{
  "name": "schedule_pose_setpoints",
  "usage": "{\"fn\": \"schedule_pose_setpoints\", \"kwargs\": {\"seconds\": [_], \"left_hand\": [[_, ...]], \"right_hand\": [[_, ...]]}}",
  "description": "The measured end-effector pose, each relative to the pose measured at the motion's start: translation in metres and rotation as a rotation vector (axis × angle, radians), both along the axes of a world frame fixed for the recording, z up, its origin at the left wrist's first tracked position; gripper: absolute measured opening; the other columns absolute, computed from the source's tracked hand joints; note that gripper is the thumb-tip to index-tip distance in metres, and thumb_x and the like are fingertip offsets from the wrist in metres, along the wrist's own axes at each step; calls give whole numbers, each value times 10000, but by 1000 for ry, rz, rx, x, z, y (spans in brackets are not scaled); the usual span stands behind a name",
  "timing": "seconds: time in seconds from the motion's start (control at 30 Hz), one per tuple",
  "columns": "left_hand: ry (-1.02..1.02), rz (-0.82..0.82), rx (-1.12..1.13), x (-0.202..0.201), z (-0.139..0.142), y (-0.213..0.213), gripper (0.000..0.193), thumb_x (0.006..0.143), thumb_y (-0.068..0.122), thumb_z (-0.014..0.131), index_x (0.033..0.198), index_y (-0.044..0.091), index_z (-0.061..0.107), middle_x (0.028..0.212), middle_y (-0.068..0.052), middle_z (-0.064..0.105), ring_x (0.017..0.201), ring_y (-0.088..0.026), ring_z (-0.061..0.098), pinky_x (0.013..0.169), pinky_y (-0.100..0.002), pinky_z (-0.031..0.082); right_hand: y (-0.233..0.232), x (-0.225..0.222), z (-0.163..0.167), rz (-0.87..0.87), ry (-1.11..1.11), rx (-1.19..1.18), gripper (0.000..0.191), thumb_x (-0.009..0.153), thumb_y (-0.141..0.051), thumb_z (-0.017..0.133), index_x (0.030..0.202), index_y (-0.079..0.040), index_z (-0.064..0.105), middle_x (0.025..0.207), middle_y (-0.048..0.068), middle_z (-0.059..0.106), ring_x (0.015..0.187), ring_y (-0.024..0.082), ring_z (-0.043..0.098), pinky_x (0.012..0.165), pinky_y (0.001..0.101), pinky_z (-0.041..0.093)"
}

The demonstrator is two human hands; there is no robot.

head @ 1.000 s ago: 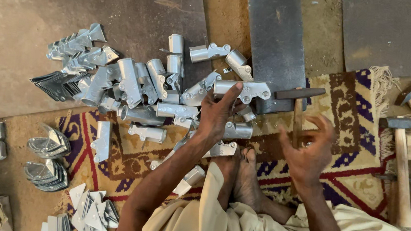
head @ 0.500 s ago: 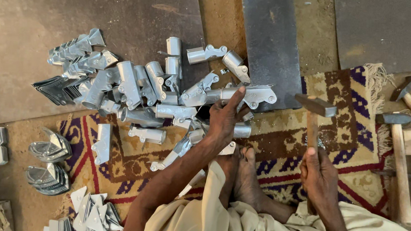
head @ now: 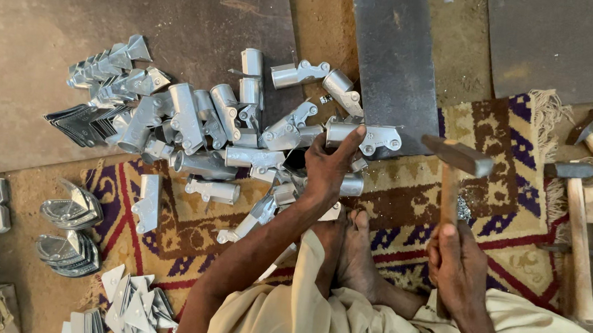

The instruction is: The person sits on the floor and hammers nails into aluminum handle-like hardware components one at a time, holding each casting against a steel plate and driving a nail through it with a hammer, placing finished pieces aside.

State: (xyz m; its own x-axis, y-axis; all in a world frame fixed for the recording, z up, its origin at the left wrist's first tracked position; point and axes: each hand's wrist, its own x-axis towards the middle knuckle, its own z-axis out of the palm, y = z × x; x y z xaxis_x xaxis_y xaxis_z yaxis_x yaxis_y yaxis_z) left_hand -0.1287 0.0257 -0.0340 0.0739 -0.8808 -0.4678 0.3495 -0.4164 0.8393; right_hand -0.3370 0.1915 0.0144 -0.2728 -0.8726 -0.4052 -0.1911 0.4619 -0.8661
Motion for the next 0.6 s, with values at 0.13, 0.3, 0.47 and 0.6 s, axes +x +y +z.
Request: {"fn": "schedule_pose_setpoints", "kwargs": {"seconds": [0.13,0.3,0.47,0.6], "left_hand": [[-53,13,36,-1,6,-2,599,771,442,856,1052,-57,682,849,-98,717,703,-140,665,575,-296,539],[-45,17,-31,-2,10,-5,616,770,445,878,1043,-69,676,859,-94,716,725,-135,653,629,-278,550],[-142,-3,62,1,10,-6,614,750,448,862,1021,-69,670,803,-90,702,666,-147,629,567,-296,524],[-55,26,-13,1,11,-8,615,754,437,865,1041,-75,681,838,-71,718,707,-129,653,612,-270,541]], "right_hand": [[-15,2,-3,151,256,-245,472,1078,-482,371,967,-46,513,594,3,466,410,86,405,329,255,334],[-31,1,-6,190,356,241,534,1060,-525,365,1018,-41,585,582,54,506,456,130,465,387,327,374],[-21,5,7,88,365,20,621,1079,-559,377,982,19,581,595,80,472,481,171,414,438,374,328],[-35,5,3,188,414,105,572,1071,-518,390,1079,14,600,556,68,477,449,160,452,394,367,346]]}}
